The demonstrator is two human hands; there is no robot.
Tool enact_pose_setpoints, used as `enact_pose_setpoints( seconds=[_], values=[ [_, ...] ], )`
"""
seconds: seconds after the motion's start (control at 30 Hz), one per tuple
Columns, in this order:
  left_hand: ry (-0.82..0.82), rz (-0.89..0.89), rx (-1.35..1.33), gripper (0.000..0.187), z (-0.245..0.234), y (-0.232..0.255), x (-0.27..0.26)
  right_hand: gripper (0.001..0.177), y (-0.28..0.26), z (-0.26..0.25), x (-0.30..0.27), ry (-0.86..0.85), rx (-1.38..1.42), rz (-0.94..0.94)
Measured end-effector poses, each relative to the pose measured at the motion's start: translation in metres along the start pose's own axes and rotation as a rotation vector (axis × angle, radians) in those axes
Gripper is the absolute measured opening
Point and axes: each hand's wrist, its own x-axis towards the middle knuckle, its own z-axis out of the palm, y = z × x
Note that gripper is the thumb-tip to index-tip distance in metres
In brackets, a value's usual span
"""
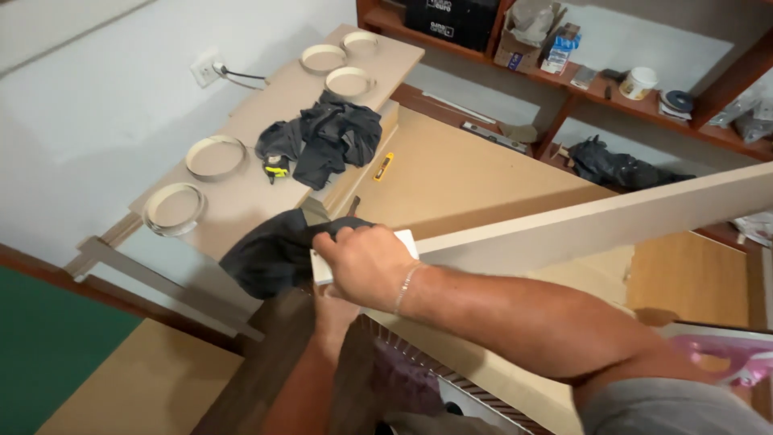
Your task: Applying edge banding to a wooden panel using an iron and then moving the panel to a stack
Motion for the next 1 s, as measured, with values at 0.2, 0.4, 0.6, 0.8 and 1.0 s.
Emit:
enact_pose_setpoints(
  seconds=[0.2,0.4,0.6,0.8,1.0],
  values=[
    [0.025,-0.104,0.1,0.015,0.014,0.061,0.004,0.069,0.013,-0.023,-0.012,-0.107,-0.041,0.054],
    [0.024,-0.099,0.057,0.031,0.015,0.027,0.001,0.066,0.021,-0.027,-0.017,-0.146,0.049,0.042],
    [0.062,-0.479,-0.92,0.056,-0.006,-0.095,0.0,0.067,0.018,-0.014,-0.008,-0.001,0.156,-0.037],
    [0.043,-0.117,-0.027,0.034,0.09,0.024,0.012,0.074,0.017,-0.019,-0.021,0.071,0.14,-0.046],
    [0.03,0.036,0.502,0.033,0.0,0.084,-0.009,0.07,0.08,-0.035,-0.059,-0.176,0.125,0.106]
  ],
)
